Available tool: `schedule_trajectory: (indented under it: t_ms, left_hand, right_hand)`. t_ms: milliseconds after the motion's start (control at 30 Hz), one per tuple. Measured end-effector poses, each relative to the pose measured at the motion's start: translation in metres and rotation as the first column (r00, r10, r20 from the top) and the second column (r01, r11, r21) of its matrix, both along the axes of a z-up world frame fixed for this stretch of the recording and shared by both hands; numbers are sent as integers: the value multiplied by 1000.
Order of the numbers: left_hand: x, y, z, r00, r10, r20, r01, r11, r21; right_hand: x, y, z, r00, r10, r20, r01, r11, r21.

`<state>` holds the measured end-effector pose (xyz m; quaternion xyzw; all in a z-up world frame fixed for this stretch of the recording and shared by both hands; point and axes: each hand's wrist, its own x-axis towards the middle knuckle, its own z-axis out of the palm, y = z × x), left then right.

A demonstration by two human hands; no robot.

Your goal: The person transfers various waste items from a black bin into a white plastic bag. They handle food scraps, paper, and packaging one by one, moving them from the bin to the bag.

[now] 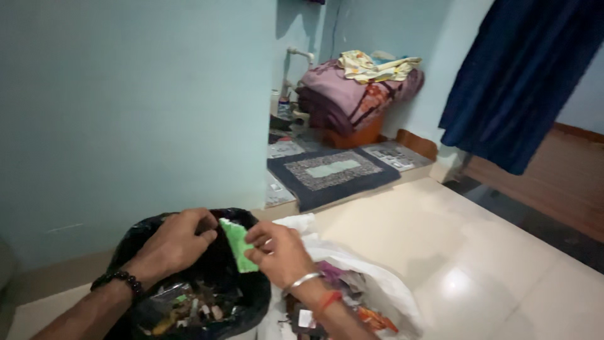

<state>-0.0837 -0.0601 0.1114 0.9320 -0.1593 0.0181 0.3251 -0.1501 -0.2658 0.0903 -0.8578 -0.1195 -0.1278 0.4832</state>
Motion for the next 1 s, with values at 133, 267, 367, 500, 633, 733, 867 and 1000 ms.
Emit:
schedule_trajectory:
  t_ms: [133, 267, 367, 500, 633, 733, 867, 1000]
  left_hand:
    - [-24, -38, 11, 991, -123, 59, 129, 985, -112]
    - [-36, -81, 15, 975, -221, -22, 221, 975, 11]
    - [-42, -104, 8, 947, -311, -75, 317, 944, 91]
    - [-50, -119, -6, 905, -421, -63, 425, 886, 186]
    - [-53, -126, -14, 904, -415, -106, 428, 878, 215]
    - [-49, -128, -12, 906, -412, -102, 424, 882, 205]
    - [-40, -124, -4, 919, -350, -184, 388, 886, 254]
    - [-26, -102, 6, 956, -259, -135, 286, 925, 251]
  right_hand:
    - [-29, -63, -12, 990, -77, -115, 84, 995, 60]
    - [-48, -118, -59, 985, 17, -171, -6, 998, 61]
    - [-51, -148, -99, 981, 18, -194, -55, 980, -190]
    - [-48, -159, -127, 962, -73, -264, 3, 967, -255]
    - [-49, -154, -120, 969, -156, -194, 154, 988, -25]
    - [-58, -148, -100, 974, -168, -151, 141, 974, -175]
    - [-73, -134, -68, 990, -136, -39, 116, 940, -321]
    - [-73, -112, -27, 995, -94, -21, 83, 948, -307]
